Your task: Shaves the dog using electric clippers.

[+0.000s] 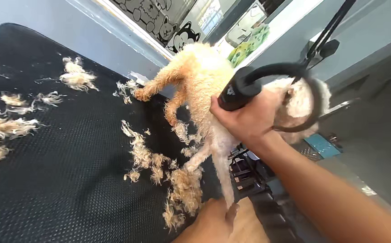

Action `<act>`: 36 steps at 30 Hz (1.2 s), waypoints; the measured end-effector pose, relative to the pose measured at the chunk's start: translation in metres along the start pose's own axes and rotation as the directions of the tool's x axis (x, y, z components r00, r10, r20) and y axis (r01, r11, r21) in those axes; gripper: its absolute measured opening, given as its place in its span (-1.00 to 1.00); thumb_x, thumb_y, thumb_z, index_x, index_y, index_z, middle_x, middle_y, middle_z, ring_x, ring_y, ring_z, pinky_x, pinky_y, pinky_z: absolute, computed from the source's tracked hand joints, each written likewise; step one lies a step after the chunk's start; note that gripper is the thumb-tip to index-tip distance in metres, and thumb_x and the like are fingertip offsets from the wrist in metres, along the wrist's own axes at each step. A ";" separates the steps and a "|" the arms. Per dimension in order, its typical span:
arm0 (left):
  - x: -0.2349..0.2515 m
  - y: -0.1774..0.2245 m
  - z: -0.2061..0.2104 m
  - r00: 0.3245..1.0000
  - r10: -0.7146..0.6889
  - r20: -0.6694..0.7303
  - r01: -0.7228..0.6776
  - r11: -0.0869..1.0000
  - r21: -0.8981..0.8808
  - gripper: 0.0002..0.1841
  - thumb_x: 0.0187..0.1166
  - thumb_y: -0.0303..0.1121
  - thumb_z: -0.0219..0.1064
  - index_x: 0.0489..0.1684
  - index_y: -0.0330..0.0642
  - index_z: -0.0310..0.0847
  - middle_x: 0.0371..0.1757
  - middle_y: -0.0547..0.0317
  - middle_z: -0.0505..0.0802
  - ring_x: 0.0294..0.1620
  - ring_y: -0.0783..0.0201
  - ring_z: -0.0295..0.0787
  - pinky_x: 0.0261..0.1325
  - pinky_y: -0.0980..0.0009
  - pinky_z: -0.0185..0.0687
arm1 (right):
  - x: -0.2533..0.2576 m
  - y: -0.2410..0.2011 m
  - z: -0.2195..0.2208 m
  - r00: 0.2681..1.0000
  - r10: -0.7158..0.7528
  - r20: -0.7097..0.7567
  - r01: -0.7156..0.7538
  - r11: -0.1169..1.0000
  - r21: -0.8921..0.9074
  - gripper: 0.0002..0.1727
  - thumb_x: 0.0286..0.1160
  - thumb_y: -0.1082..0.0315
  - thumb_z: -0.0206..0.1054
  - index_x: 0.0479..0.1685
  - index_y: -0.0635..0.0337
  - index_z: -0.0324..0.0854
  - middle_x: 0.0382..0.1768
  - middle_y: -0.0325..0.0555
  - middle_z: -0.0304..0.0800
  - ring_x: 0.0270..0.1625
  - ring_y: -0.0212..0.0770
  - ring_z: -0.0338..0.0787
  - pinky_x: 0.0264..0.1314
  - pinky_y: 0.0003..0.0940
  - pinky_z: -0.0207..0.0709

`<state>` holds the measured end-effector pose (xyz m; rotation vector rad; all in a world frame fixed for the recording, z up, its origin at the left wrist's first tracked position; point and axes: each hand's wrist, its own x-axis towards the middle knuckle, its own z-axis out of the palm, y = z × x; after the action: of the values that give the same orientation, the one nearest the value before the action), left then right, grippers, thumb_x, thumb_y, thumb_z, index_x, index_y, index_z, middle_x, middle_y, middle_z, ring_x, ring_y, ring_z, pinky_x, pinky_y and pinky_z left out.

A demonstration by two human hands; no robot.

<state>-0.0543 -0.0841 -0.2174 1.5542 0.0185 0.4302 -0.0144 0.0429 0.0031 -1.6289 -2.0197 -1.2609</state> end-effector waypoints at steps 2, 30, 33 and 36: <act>0.000 0.001 0.000 1.000 -0.005 -0.006 0.005 1.000 -0.019 -0.45 0.83 0.07 0.02 -0.15 -0.30 0.66 -0.40 -0.04 0.74 -0.31 0.03 0.77 -0.13 0.00 0.69 | -0.003 -0.001 0.011 0.995 -0.059 0.082 0.064 0.996 -0.060 -0.57 0.28 0.01 0.51 -0.22 0.24 0.66 -0.36 0.03 0.75 -0.39 -0.06 0.80 -0.49 -0.13 0.59; -0.001 0.007 -0.004 0.997 0.052 0.055 -0.051 0.998 -0.021 -0.46 0.86 0.04 -0.03 -0.05 -0.32 0.64 -0.27 -0.13 0.78 -0.13 -0.10 0.82 -0.02 -0.13 0.71 | -0.015 -0.026 0.018 0.732 0.186 0.656 -0.082 0.979 -0.186 -0.47 0.29 -0.08 0.50 0.04 0.16 0.63 -0.34 0.01 0.78 -0.25 0.05 0.82 -0.28 0.16 0.59; 0.000 0.007 -0.004 0.997 0.042 0.059 -0.041 0.999 -0.026 -0.46 0.86 0.04 -0.03 -0.05 -0.33 0.64 -0.26 -0.16 0.79 -0.14 -0.12 0.82 -0.03 -0.15 0.71 | -0.011 -0.019 -0.011 0.901 0.097 0.422 -0.048 0.991 -0.125 -0.36 0.32 -0.14 0.54 0.10 0.25 0.60 -0.20 0.02 0.82 -0.14 -0.13 0.85 -0.13 0.03 0.68; 0.000 0.011 -0.007 0.997 0.005 0.082 -0.002 1.000 -0.028 -0.46 0.86 0.04 -0.04 -0.05 -0.32 0.64 -0.29 -0.13 0.77 -0.17 -0.10 0.81 -0.04 -0.13 0.71 | -0.009 -0.018 -0.024 0.939 0.089 0.332 -0.015 0.975 -0.221 -0.24 0.35 -0.19 0.51 0.24 0.33 0.51 -0.02 0.16 0.78 0.03 -0.01 0.83 0.06 0.11 0.63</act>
<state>-0.0593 -0.0783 -0.2072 1.5439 -0.0533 0.3678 -0.0344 0.0189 0.0027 -2.1172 -2.0675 -1.2911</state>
